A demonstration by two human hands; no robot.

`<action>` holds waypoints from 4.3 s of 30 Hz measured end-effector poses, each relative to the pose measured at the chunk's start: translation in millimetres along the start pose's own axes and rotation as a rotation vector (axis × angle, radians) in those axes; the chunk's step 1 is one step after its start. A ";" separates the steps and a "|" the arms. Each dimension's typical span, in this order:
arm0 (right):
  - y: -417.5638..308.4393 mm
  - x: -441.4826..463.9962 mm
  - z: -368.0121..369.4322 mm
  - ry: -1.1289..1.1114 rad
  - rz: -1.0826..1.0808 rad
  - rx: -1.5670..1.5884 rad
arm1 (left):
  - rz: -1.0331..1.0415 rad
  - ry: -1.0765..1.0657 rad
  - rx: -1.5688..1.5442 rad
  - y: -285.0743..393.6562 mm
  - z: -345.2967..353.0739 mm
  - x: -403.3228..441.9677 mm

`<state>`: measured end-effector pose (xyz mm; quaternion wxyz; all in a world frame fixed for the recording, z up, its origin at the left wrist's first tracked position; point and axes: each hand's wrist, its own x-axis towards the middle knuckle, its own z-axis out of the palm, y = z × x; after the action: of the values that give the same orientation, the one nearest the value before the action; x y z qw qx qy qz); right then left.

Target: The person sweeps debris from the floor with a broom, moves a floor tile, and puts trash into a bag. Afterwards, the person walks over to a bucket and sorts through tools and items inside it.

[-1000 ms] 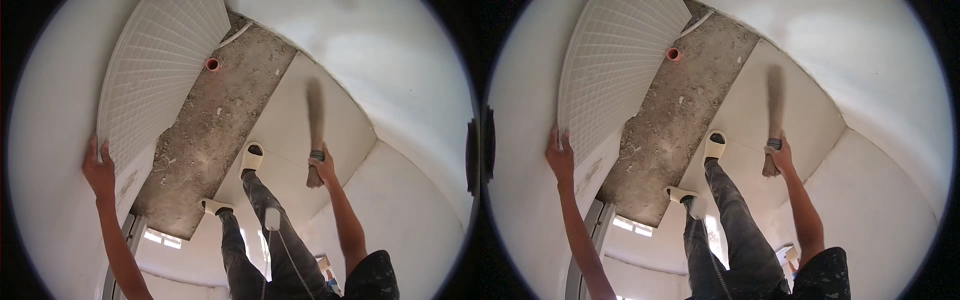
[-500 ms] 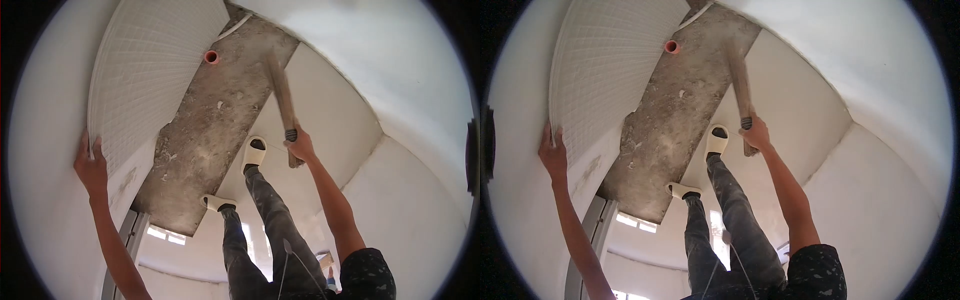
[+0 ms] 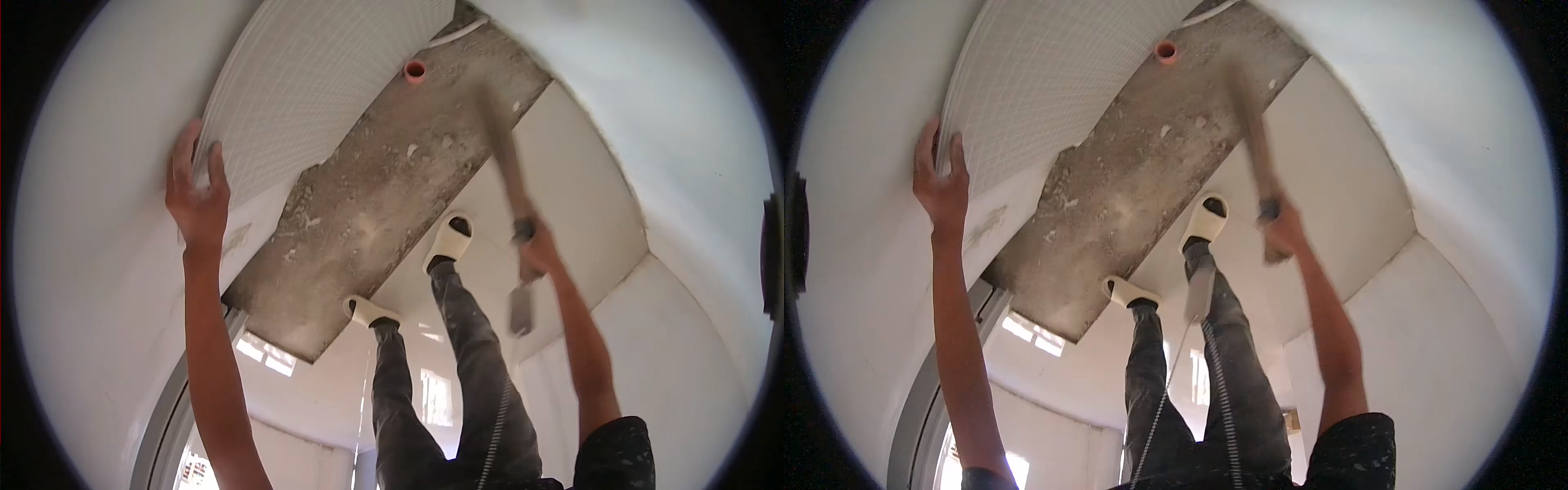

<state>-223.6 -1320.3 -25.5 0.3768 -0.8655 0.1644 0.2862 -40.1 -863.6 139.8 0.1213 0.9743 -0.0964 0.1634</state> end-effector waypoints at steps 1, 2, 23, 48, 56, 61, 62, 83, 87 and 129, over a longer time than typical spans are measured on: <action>-6.8 20.9 -11.5 0.048 0.098 0.042 | 0.100 0.030 -0.024 -3.2 1.3 -2.5; -5.3 53.3 -22.4 0.017 0.088 -0.070 | 0.094 0.009 -0.019 -4.0 2.8 -7.6; 28.8 -41.7 67.0 0.069 0.100 -0.066 | 0.217 -0.046 -0.002 -31.2 -73.6 -101.6; -109.4 -42.5 352.9 -0.294 0.077 -0.312 | -0.700 -0.419 -0.209 -54.7 -202.6 -476.5; -114.5 -180.2 358.2 -0.301 -0.175 -0.158 | -0.862 -0.606 -0.462 -12.3 -195.9 -559.9; -89.9 -163.9 307.2 -0.117 0.224 0.004 | -1.034 -0.730 -0.555 26.2 -219.2 -622.0; -89.6 -145.7 312.6 -0.089 0.353 0.038 | -1.055 -0.744 -0.565 34.0 -217.9 -632.0; -101.0 -227.9 455.6 -0.445 0.294 -0.116 | -1.195 -1.061 -0.545 129.1 -225.4 -636.1; -158.9 -264.0 436.0 -0.663 0.303 0.000 | -1.176 -1.006 -0.565 126.6 -222.0 -641.7; -56.6 -189.7 310.5 -0.245 0.068 0.031 | -1.114 0.018 -0.530 -141.3 -74.6 -361.2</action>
<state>-459.0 -1038.1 -48.0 0.3976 -0.8118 0.1509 0.4001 -365.1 -655.5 55.9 0.4272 0.8136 0.3907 0.0542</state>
